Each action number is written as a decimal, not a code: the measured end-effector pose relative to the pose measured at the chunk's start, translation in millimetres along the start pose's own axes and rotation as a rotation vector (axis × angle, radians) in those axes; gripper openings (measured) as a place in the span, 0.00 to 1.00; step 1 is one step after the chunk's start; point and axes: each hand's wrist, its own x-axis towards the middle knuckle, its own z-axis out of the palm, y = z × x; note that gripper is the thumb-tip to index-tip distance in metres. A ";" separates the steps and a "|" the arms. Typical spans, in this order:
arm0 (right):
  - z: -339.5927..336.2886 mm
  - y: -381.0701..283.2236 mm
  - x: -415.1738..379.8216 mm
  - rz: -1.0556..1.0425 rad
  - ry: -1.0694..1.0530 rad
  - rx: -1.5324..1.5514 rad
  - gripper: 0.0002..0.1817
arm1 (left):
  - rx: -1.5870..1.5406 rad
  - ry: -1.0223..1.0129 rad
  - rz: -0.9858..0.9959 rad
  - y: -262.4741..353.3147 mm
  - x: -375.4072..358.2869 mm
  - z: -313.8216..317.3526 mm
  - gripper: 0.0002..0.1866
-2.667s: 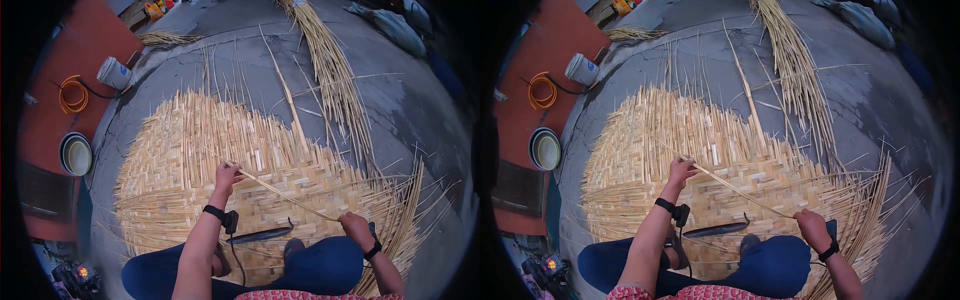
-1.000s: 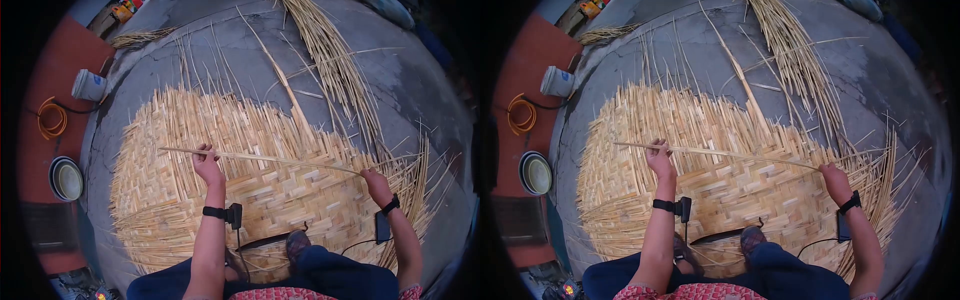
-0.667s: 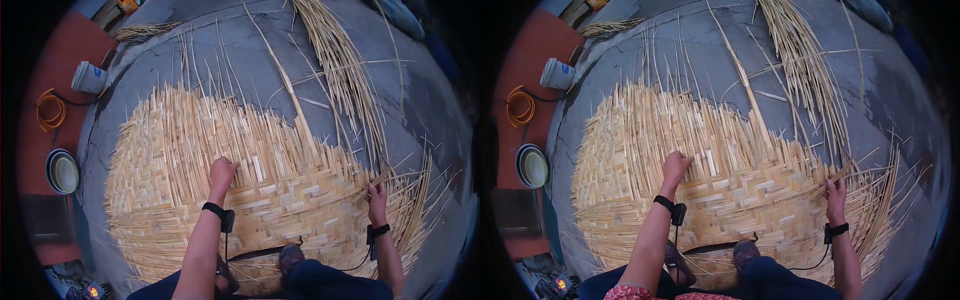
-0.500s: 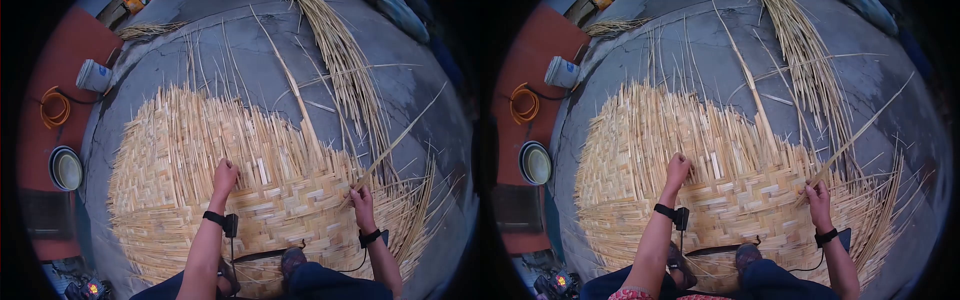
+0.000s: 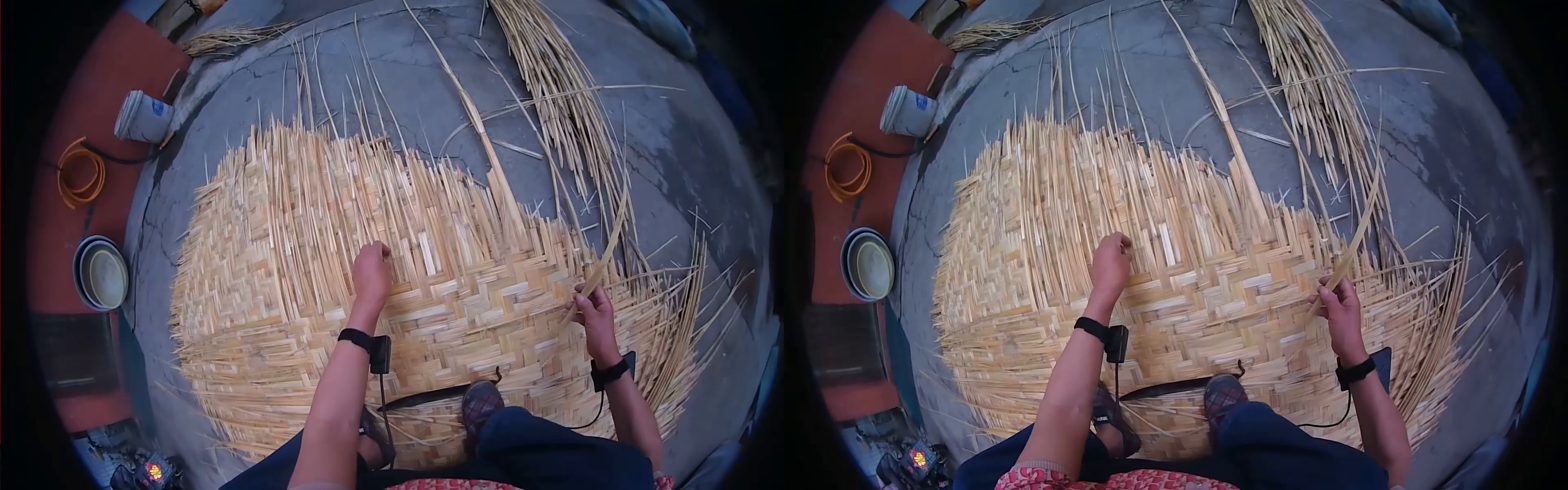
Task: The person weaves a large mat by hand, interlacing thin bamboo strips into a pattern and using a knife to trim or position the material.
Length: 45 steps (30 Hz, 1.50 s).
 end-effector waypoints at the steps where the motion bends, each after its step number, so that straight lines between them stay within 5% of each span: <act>1: -2.3 5.0 -1.7 0.010 -0.045 -0.005 0.14 | 0.043 -0.042 -0.008 -3.2 4.1 5.8 0.06; 4: -1.1 9.1 -10.1 0.016 -0.100 0.004 0.13 | 0.118 -0.227 -0.191 15.0 20.2 -2.0 0.07; 8: 12.1 6.9 -23.7 0.025 -0.080 0.001 0.13 | 0.120 -0.167 -0.183 11.3 24.6 -9.1 0.10; 10: 14.8 6.6 -27.8 0.014 -0.093 0.019 0.13 | -0.414 -0.280 -0.408 18.9 17.0 -22.4 0.09; 16: 18.5 6.8 -28.7 0.008 -0.128 0.030 0.15 | -0.753 -0.485 -0.468 -0.9 13.6 -33.7 0.02; 22: 34.9 -8.8 -24.7 0.003 -0.164 0.026 0.13 | -0.765 -0.329 -0.409 -8.8 8.4 -3.9 0.06; 26: 69.0 -29.0 -9.1 -0.206 -0.260 -0.213 0.12 | -0.796 -0.383 -0.519 3.6 13.8 -21.0 0.07; 28: 100.2 -45.7 1.5 -0.236 -0.391 -0.231 0.11 | -0.792 -0.636 -0.491 19.0 13.7 -46.6 0.07; 35: 230.6 -40.7 93.0 -0.413 -0.641 -0.295 0.10 | -0.958 -0.438 -0.447 14.5 -5.3 -34.1 0.13; 39: 249.9 -28.6 135.3 -0.536 -0.552 -0.886 0.11 | -0.983 -0.440 -0.453 14.9 -4.1 -37.2 0.16; 45: 259.7 -18.6 144.6 -0.665 -0.547 -0.795 0.07 | -1.014 -0.449 -0.402 7.3 -9.1 -39.6 0.14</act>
